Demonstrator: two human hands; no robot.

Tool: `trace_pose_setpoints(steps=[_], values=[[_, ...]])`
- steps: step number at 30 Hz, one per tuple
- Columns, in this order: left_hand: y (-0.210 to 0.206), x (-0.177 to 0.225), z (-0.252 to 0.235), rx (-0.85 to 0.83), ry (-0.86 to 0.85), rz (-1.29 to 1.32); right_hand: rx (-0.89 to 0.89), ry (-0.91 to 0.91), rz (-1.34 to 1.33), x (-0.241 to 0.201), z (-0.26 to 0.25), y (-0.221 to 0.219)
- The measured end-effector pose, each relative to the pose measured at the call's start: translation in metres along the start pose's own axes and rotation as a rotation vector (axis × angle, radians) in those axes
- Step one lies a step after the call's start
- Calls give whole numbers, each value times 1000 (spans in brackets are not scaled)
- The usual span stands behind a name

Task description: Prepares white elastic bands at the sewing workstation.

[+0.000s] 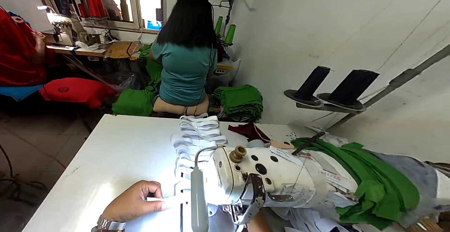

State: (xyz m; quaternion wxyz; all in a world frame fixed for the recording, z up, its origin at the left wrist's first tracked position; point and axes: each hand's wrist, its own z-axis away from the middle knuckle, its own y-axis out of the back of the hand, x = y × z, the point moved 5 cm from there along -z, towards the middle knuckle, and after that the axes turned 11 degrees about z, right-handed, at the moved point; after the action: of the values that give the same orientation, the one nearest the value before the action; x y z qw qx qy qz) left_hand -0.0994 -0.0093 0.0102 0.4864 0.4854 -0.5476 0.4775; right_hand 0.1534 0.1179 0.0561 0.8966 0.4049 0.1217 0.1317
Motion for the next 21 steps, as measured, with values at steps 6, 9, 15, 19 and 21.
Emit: trace_pose_setpoints(steps=[6,9,15,19,21], values=[[1,-2,-2,-42,-27,3,445,273,-41,35,-40,-46],[3,-4,-3,-43,-46,15,578,226,-80,73,-148,-122],[4,-4,-2,-10,-49,-4,408,165,-195,53,-110,-84],[4,-3,-1,3,-34,5,348,36,-415,24,-37,-38],[4,-2,0,15,-33,11,294,12,-461,15,-13,-23]])
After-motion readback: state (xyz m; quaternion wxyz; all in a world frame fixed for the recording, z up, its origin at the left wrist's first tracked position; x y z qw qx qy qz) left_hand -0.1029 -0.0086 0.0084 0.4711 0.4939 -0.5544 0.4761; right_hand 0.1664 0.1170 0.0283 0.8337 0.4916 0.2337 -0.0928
